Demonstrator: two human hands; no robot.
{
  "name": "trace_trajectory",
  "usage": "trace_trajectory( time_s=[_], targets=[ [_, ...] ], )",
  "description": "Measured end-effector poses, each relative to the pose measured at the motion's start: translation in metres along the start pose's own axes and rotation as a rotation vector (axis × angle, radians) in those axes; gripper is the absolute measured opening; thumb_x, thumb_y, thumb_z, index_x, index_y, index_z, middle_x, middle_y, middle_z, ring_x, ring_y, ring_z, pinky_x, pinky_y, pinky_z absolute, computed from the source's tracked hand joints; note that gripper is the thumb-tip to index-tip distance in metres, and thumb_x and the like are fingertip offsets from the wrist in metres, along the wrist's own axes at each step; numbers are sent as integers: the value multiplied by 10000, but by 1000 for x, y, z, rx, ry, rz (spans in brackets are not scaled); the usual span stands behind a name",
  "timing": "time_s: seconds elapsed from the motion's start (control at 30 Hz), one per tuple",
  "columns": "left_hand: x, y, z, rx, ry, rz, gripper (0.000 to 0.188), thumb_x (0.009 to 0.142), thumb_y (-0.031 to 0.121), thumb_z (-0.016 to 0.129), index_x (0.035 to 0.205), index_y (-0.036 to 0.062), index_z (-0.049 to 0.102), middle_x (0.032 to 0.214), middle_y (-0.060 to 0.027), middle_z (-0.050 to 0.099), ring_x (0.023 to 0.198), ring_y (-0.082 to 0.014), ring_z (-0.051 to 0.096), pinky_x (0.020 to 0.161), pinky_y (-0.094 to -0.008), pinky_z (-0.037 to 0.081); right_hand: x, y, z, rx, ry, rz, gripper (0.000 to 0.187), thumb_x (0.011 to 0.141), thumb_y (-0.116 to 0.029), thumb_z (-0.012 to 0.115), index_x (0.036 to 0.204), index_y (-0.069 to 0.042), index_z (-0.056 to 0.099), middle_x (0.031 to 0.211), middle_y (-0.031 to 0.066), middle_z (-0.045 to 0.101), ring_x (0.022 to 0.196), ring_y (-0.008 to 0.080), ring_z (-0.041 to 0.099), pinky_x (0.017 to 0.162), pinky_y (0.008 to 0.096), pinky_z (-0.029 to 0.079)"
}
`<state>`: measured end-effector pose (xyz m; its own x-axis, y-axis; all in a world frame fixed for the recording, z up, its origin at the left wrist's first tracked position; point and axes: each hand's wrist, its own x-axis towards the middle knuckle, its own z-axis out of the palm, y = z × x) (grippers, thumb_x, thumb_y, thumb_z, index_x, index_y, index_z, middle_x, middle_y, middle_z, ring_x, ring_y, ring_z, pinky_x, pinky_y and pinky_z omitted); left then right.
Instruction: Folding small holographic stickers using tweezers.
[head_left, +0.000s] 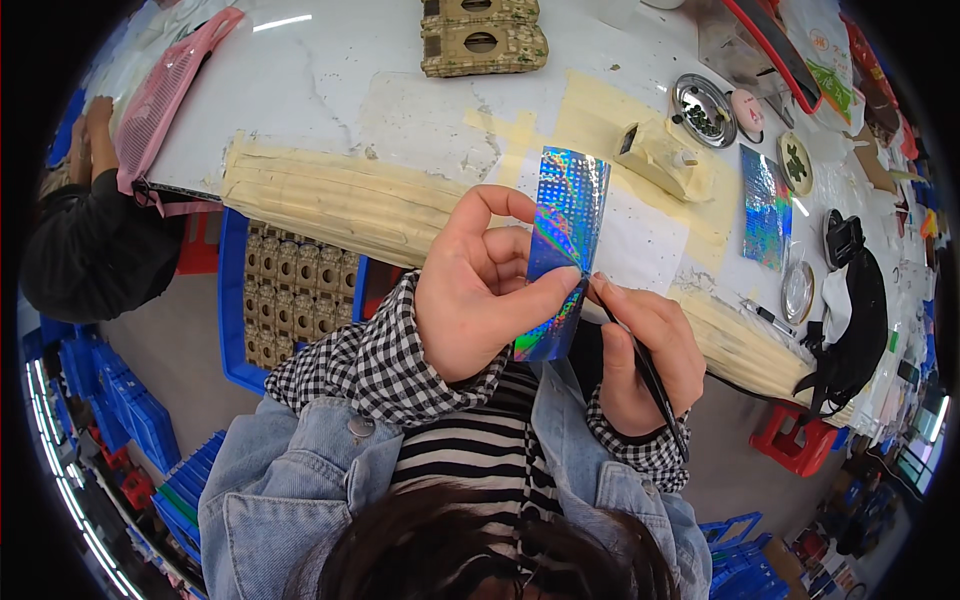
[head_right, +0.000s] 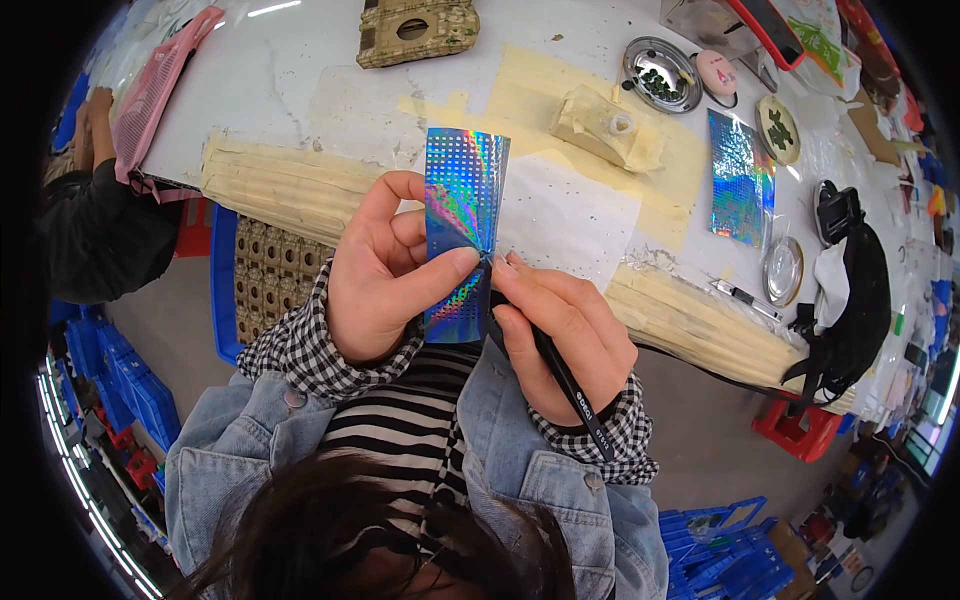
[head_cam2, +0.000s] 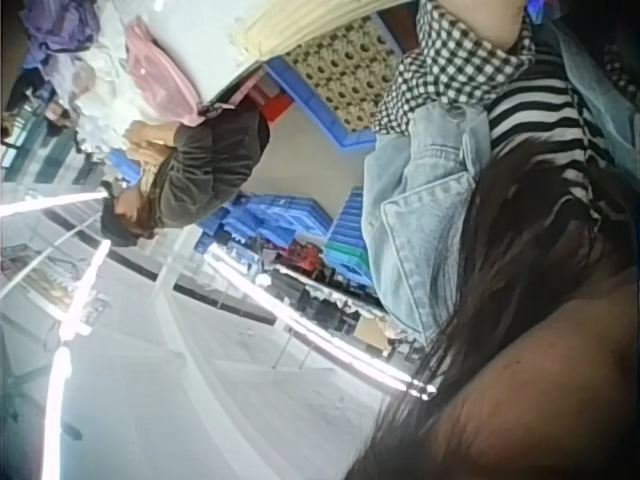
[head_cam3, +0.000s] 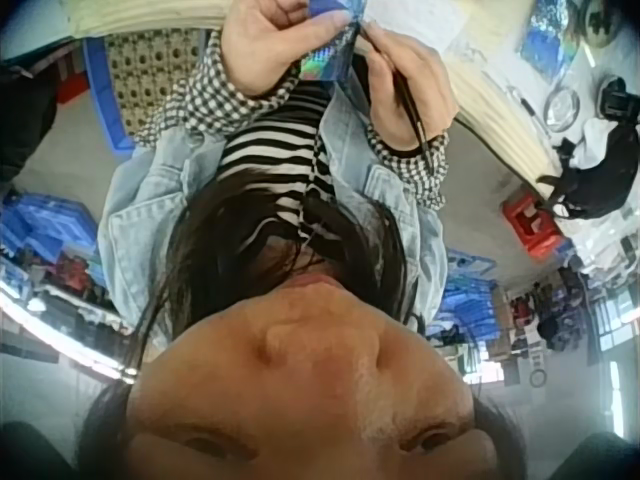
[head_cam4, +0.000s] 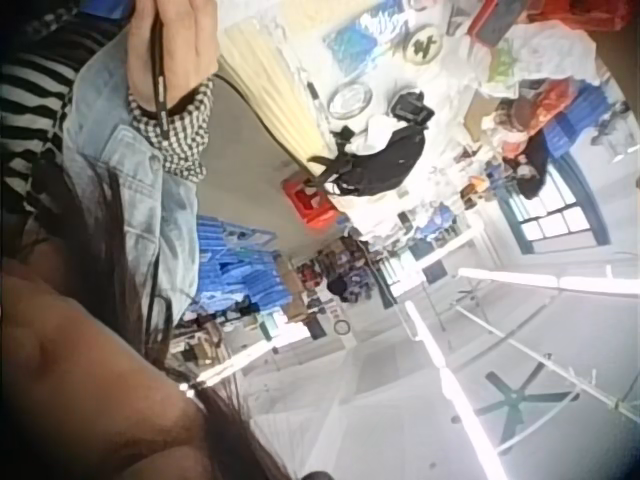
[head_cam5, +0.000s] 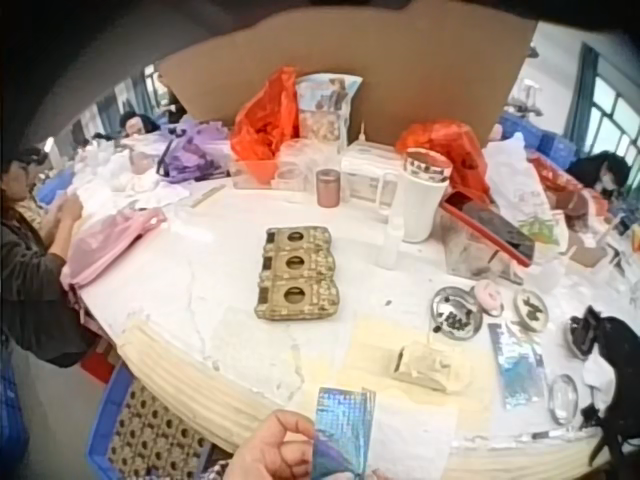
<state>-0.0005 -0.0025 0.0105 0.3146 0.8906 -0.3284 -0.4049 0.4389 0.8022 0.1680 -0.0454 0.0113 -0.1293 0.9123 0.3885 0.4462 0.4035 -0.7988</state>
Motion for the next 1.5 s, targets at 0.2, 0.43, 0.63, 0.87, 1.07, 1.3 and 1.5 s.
trace_trajectory(
  time_s=[0.2, 0.43, 0.63, 0.87, 1.07, 1.3, 1.5],
  targets=[
    [1, 1, -1, 0, -15, 7, 457, 803, -65, 613, 1159, 5, 334, 926, -100, 641, 845, -93, 614, 719, -203, 496, -1, 2, -2, -10, 27, -40, 292, 779, 21, 668, 1067, 17, 621, 993, 177, 639, 947, 277, 644, 839, 363, 519],
    [2, 1, -3, 60, -35, 30, 463, 812, -57, 607, 1178, 3, 329, 935, -115, 640, 822, -88, 613, 696, -186, 482, 2, 1, 2, -19, 28, -111, 321, 765, 26, 676, 1080, 16, 615, 998, 175, 639, 976, 298, 630, 910, 453, 492],
    [0, 4, -2, 22, -32, 14, 463, 821, -49, 597, 1189, -1, 321, 912, -114, 643, 843, -103, 618, 722, -212, 494, 4, 5, 4, 0, 17, -93, 320, 767, 14, 681, 1080, 14, 616, 1007, 182, 640, 981, 296, 628, 907, 443, 495],
    [0, 3, -3, 1, -29, 31, 456, 828, -50, 585, 1194, -5, 315, 886, -106, 649, 853, -113, 625, 741, -224, 501, 5, 2, 1, -16, -10, -53, 307, 776, 0, 681, 1077, 8, 619, 1018, 192, 640, 977, 297, 630, 901, 425, 502],
    [0, 3, -4, 21, -27, 38, 461, 826, -49, 588, 1194, -5, 315, 875, -98, 647, 838, -108, 624, 737, -221, 500, 5, 2, 1, -31, -20, -42, 298, 784, -7, 679, 1076, 4, 622, 1013, 193, 639, 974, 309, 632, 889, 391, 508],
    [0, 4, -4, 18, -36, 40, 464, 823, -48, 594, 1191, -2, 316, 870, -91, 646, 834, -101, 621, 734, -214, 497, 6, 1, 1, -8, -19, -19, 291, 787, -7, 677, 1072, 8, 623, 998, 197, 639, 963, 310, 637, 868, 376, 515],
    [0, 5, -3, 23, -37, 43, 459, 822, -49, 595, 1185, 0, 318, 862, -87, 645, 835, -97, 620, 741, -214, 498, 7, 1, 1, -13, -14, -24, 280, 783, 10, 671, 1058, 16, 623, 985, 195, 640, 948, 306, 641, 864, 379, 519]
  ],
)
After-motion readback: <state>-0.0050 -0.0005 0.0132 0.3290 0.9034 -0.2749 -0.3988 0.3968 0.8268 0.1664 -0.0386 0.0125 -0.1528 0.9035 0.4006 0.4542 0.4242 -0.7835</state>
